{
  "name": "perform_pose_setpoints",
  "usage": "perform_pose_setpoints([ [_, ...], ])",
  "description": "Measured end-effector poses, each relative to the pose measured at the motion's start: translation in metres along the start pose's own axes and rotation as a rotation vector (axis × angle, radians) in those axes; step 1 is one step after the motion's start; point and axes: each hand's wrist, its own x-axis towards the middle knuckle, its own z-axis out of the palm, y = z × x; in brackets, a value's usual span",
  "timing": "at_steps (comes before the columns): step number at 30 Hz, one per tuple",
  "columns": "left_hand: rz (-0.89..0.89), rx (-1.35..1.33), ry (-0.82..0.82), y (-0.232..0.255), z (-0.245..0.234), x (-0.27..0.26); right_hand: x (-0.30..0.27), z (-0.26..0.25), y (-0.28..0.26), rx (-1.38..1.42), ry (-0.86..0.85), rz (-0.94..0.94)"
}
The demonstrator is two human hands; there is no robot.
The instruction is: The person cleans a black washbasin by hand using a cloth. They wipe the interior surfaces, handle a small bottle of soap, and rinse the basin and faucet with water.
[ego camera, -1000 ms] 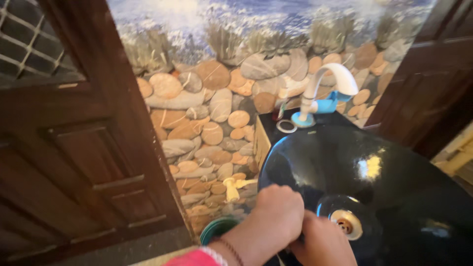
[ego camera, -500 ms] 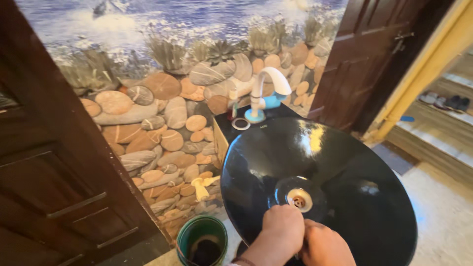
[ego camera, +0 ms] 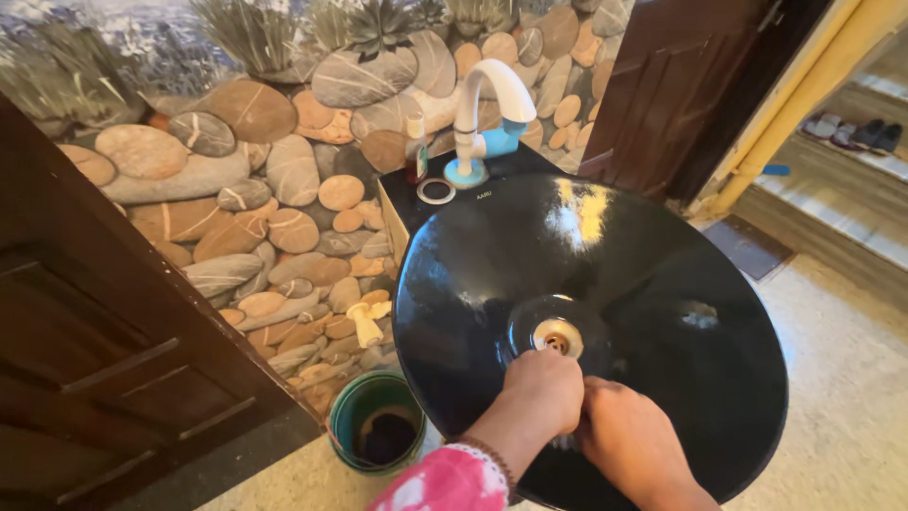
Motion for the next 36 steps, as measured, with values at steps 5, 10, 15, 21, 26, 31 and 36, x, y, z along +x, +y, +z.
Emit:
perform_pose_setpoints([
  [5,-0.037,-0.041,0.028,0.007,0.0,0.005,0.0,-0.011,-0.001,0.036,-0.031,-0.015],
  [10,-0.033,-0.043,0.041,0.01,0.011,0.011,-0.008,-0.012,0.003,-0.047,-0.092,0.004],
  [15,-0.086,-0.066,0.03,0.011,0.012,0.029,0.008,-0.002,0.005,-0.055,-0.044,0.05],
  [21,0.111,-0.045,-0.115,0.001,0.006,0.03,0.004,0.005,0.005,-0.033,0.021,0.088],
  [26,0.184,-0.047,-0.173,0.002,0.004,0.032,-0.003,0.015,-0.002,-0.073,-0.121,0.28],
  [31,0.265,-0.046,-0.171,-0.002,0.009,0.051,0.013,0.029,0.024,-0.078,-0.11,0.121],
  [36,0.37,0.001,-0.3,-0.008,0.003,0.071,0.017,0.025,0.045,0.046,-0.147,0.034],
])
